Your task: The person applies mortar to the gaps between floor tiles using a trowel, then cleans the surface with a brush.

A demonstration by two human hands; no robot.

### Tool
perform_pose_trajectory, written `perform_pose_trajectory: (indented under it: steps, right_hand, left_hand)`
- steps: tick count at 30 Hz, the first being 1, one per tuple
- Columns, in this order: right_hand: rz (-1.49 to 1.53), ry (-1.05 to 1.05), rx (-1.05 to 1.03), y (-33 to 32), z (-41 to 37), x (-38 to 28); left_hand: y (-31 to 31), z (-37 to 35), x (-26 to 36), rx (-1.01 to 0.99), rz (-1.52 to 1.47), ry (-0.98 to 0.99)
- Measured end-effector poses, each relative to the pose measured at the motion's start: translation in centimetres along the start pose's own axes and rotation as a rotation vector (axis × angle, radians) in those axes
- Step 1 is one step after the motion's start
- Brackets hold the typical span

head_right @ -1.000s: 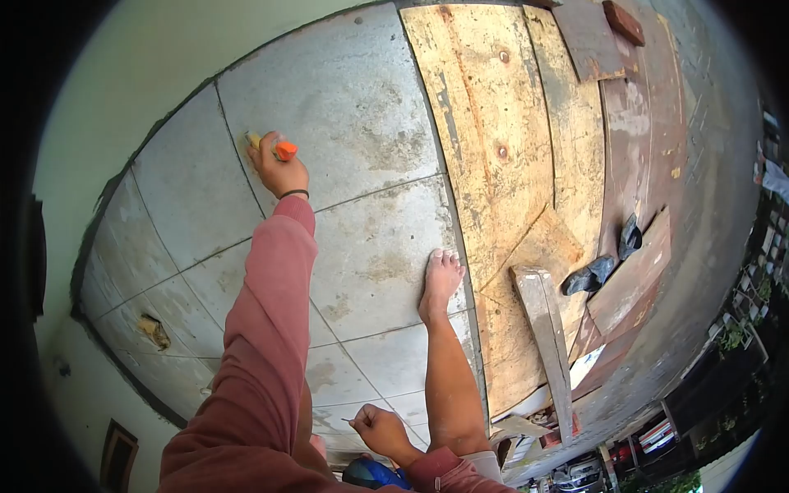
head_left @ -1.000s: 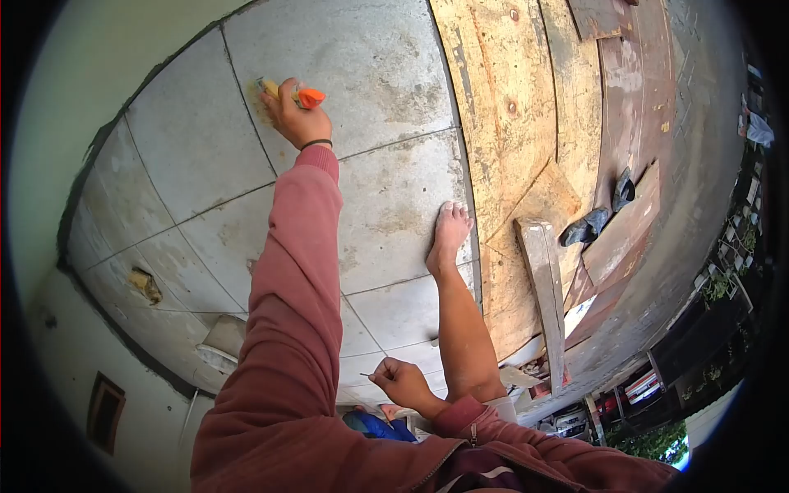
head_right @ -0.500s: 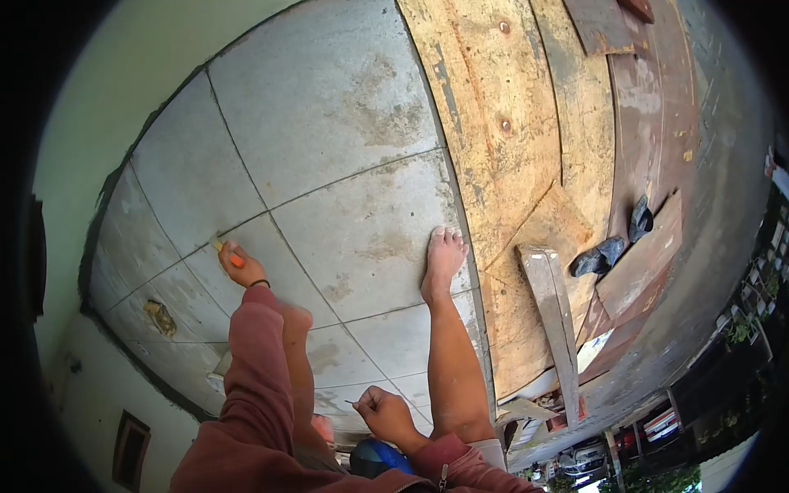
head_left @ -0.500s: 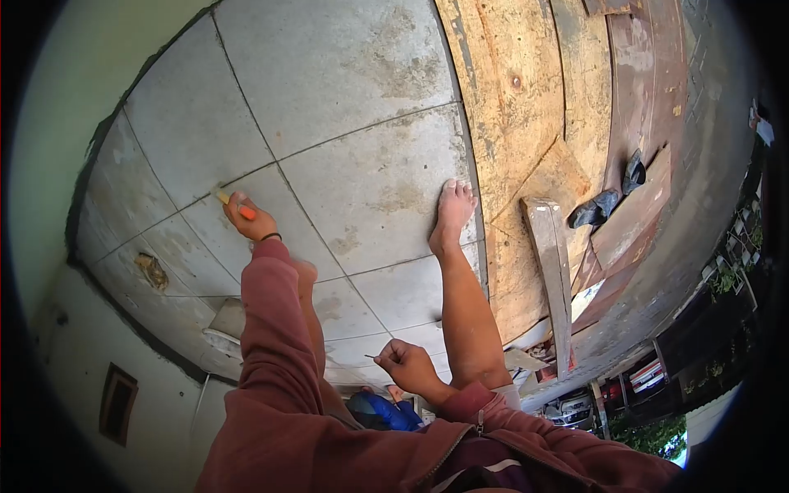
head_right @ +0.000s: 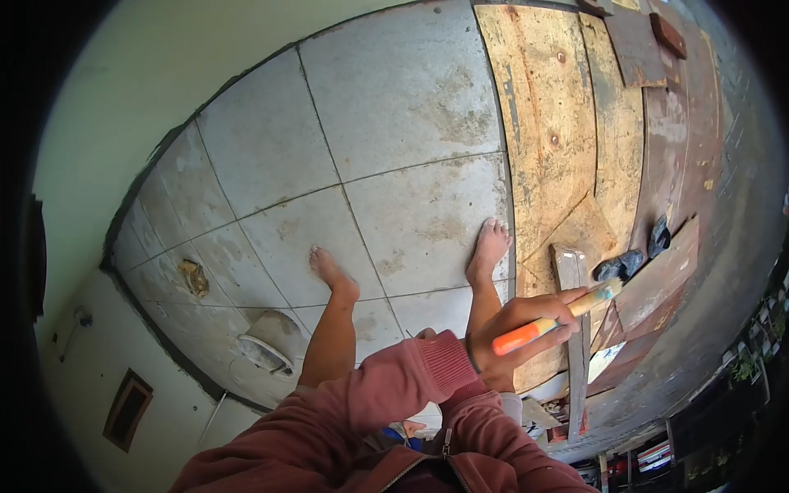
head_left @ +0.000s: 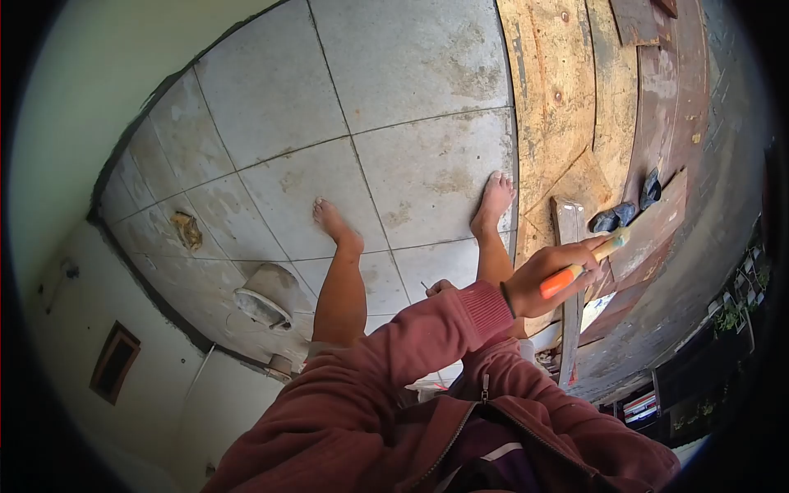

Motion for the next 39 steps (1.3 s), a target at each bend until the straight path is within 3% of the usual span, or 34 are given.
perform_pose_trajectory:
  steps: [3, 5, 6, 8, 9, 10, 11, 13, 16, 19, 22, 24, 27, 28, 29, 31, 33, 37, 39]
  right_hand:
    - [0.004, -0.019, 0.224, -1.8, 7.8, -0.7]
    - [-0.089, -0.143, 0.171, -1.4, 6.6, -2.5]
    - [-0.163, -0.234, 0.115, -0.8, 4.4, -3.9]
    - [-0.325, -0.309, -0.090, 3.3, 2.2, -8.0]
    - [-0.206, -0.307, -0.086, 5.3, 5.3, -9.4]
    - [-0.288, -0.459, -0.098, 7.9, 6.5, -12.3]
    - [-0.377, -0.612, -0.119, 10.5, 7.3, -15.3]
    - [-0.474, -0.623, -0.198, 15.9, 9.5, -18.1]
    - [-0.593, -0.709, -0.233, 22.2, 10.7, -20.5]
    - [-0.688, -0.672, -0.212, 24.5, 10.7, -20.7]
    - [-0.791, -0.619, -0.215, 23.8, 11.0, -21.1]
    - [-0.820, -0.620, -0.228, 22.7, 12.2, -21.1]
    - [-0.835, -0.602, -0.157, 17.8, 13.9, -20.2]
    - [-0.821, -0.521, -0.123, 15.4, 15.0, -19.0]
    - [-0.802, -0.478, -0.072, 12.9, 16.1, -18.1]
    - [-0.817, -0.465, 0.047, 8.4, 17.2, -17.0]
    - [-0.784, -0.450, 0.079, 6.4, 17.1, -16.7]
    - [-0.720, -0.714, -0.179, 16.4, 12.3, -19.2]
    - [-0.758, -0.670, -0.236, 21.3, 12.0, -20.3]
  left_hand:
    - [-6.9, -9.5, 5.7, 0.233, 0.134, -0.124]
    - [-12.1, -15.9, 4.7, 0.478, 0.359, -0.388]
    - [-13.2, -16.8, 3.6, 0.488, 0.353, -0.389]
    - [-14.2, -21.7, -3.5, 0.409, 0.291, -1.164]
    - [-13.5, -22.8, -6.0, 0.222, 0.346, -1.288]
    - [-15.3, -22.5, -6.7, 0.248, 0.560, -1.194]
    - [-20.5, -21.9, -6.4, 0.421, 0.815, -1.078]
    - [-33.3, -21.6, -5.0, 0.874, 1.377, -0.778]
    - [-44.9, -23.2, -8.2, 1.078, 1.862, -0.933]
    - [-44.4, -22.6, -7.1, 0.970, 1.555, -1.105]
    - [-43.3, -22.1, -6.3, 1.002, 1.553, -1.038]
    - [-43.5, -23.2, -6.4, 1.199, 1.094, -0.876]
    - [-44.8, -23.9, -8.2, 1.129, 1.181, -0.933]
    - [-44.2, -23.7, -8.0, 1.094, 1.086, -0.929]
    - [-44.0, -24.0, -8.2, 1.213, 0.816, -0.744]
    - [-43.9, -22.9, -6.4, 1.104, 0.987, -1.071]
    - [-43.6, -22.0, -5.8, 1.106, 1.053, -1.080]
    - [-43.4, -21.7, -6.8, 1.068, 1.053, -1.057]
    - [-43.0, -21.7, -6.9, 1.052, 1.105, -1.041]
Point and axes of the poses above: each hand's wrist, its own z-axis towards the middle knuckle, its own y-axis out of the palm, x = y × z, the point moved 8 cm from there along z, towards the middle knuckle, and after that the axes turned 10 degrees about -x, right-handed, at the moved point
